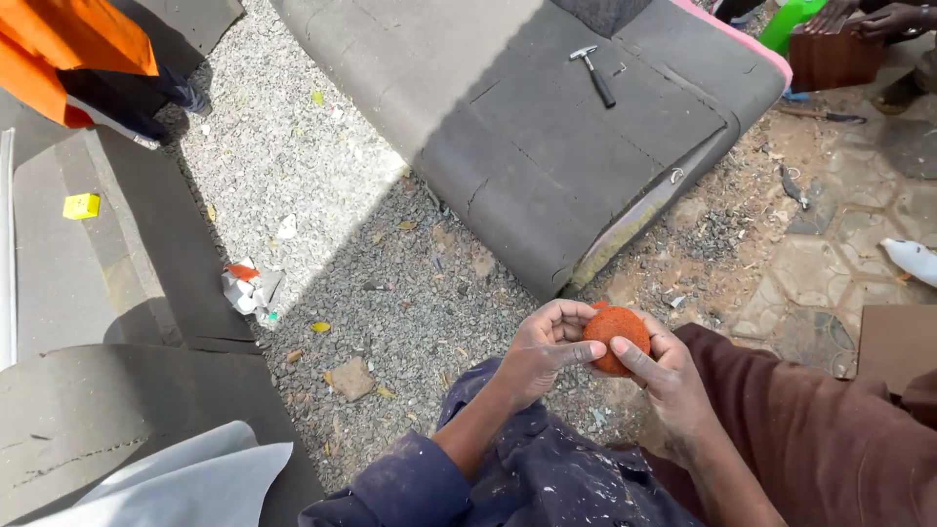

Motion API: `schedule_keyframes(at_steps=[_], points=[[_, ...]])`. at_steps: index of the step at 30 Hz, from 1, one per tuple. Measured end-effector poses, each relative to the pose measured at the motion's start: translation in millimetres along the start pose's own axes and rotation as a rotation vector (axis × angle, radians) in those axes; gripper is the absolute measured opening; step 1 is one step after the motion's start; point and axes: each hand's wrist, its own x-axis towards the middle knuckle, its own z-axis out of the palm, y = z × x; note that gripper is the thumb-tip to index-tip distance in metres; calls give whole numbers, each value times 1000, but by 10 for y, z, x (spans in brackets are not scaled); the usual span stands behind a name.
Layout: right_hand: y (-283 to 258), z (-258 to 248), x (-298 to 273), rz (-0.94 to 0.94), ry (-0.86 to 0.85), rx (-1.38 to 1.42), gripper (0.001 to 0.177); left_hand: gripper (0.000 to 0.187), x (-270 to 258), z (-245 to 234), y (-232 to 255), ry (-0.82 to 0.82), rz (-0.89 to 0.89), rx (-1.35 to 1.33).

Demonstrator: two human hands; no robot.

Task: The person pours liquid from a green container onto an orange sponge and wipes a wooden board. Then, the person uses an electric sander to smooth the surface of the board.

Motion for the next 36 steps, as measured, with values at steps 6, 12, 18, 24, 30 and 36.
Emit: schedule_keyframes(at_steps=[6, 12, 18, 24, 30, 36], points=[[-393, -374, 1304, -245, 150, -21, 35, 61, 1611, -73, 61, -69, 108, -76], [-1183, -446, 2065, -237, 257, 181, 42, 62, 2782, 188, 483, -143, 12, 3], [-1671, -1010, 2763, -239, 315, 165, 37, 67, 3758, 539, 796, -128, -32, 27], [-1999, -2024, 4001, -240, 217, 288, 38, 83, 4945, 1025, 715, -46, -10, 185], [-2723, -3442, 5280, -152, 33, 78, 40, 82, 6499, 1903, 342, 125, 94, 159], [-3646, -4520, 6170, -106, -173, 53, 43, 88, 7683, 2982, 269, 278, 103, 290]])
